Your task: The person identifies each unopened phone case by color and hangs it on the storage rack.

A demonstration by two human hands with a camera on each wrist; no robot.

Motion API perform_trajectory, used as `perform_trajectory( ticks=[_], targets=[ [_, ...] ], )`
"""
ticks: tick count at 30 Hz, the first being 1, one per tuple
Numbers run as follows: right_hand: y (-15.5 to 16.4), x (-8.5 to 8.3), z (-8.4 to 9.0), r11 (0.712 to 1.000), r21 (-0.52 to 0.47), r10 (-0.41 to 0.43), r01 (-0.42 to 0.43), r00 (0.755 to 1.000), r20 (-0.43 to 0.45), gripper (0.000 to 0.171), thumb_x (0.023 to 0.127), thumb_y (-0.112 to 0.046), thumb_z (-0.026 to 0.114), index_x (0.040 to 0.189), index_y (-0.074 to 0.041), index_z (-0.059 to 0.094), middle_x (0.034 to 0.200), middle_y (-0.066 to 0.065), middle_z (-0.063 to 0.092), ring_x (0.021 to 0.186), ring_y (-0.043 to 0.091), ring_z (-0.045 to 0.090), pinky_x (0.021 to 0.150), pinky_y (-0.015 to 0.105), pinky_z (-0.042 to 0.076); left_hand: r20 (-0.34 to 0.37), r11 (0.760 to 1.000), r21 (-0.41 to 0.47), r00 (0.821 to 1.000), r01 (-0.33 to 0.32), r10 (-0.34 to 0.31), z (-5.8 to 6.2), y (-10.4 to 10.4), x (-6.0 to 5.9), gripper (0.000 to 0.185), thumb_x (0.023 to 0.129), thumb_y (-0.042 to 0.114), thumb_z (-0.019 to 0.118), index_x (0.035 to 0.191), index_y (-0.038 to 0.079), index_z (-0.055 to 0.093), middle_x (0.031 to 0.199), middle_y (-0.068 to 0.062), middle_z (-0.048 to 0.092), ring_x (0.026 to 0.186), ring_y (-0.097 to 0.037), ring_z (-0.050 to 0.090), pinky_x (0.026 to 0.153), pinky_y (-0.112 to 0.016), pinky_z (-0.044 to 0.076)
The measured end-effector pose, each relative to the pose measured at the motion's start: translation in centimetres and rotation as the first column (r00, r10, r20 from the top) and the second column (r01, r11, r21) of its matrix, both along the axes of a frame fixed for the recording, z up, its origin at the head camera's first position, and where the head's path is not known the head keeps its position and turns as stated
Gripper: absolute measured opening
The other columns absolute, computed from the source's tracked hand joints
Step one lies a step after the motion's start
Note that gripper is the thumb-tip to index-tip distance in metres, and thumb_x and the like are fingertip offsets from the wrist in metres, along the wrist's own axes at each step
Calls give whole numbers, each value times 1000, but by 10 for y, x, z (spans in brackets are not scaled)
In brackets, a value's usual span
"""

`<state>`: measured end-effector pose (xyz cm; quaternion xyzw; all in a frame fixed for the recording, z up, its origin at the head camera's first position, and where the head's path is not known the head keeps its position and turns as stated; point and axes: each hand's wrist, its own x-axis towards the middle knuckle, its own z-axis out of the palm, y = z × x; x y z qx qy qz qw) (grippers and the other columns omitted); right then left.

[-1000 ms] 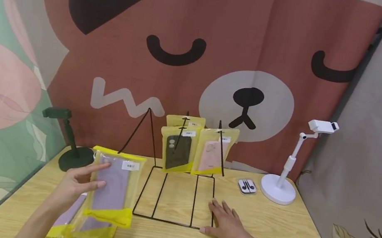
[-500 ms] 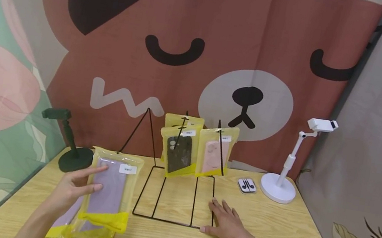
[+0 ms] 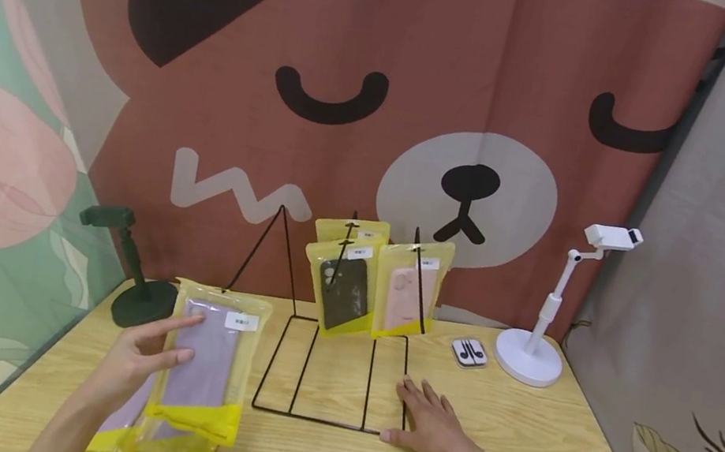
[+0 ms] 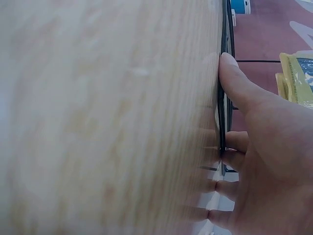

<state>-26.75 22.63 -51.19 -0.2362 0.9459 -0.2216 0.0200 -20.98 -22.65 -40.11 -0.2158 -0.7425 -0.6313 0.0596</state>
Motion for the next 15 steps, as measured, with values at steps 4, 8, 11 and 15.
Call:
perform_trajectory(
  ticks=[4,8,11,15],
  targets=[
    [1,0,0,1000,0,4,-4,1000,8,91,82,-63,63,145,-1,40,153,18,31,139,49,21,107,69,15,10,1000,-15,1000,-23,23,-1,-1,-1,46,89,3,65,134,0,55,142,4,51,133,1,36,98,-15,40],
    [2,-1,0,1000,-11,10,-10,1000,28,91,82,-63,63,145,-1,40,154,18,30,140,49,20,107,69,14,37,998,-37,998,-50,51,-2,0,-7,47,90,8,67,135,5,56,144,4,49,135,0,33,98,-14,38],
    [2,-1,0,1000,-14,8,-8,999,36,91,82,-63,63,145,-1,40,154,18,29,140,49,19,107,70,13,38,997,-48,997,-62,64,-3,0,-15,46,90,12,67,135,8,57,144,2,49,137,-1,31,99,-13,37],
    [2,-2,0,1000,-11,5,-4,999,38,90,82,-63,63,145,-2,41,154,18,29,140,48,20,107,69,13,30,996,-56,997,-72,74,-4,0,-26,46,90,13,68,134,10,58,143,1,51,139,-5,30,99,-15,38]
  ],
)
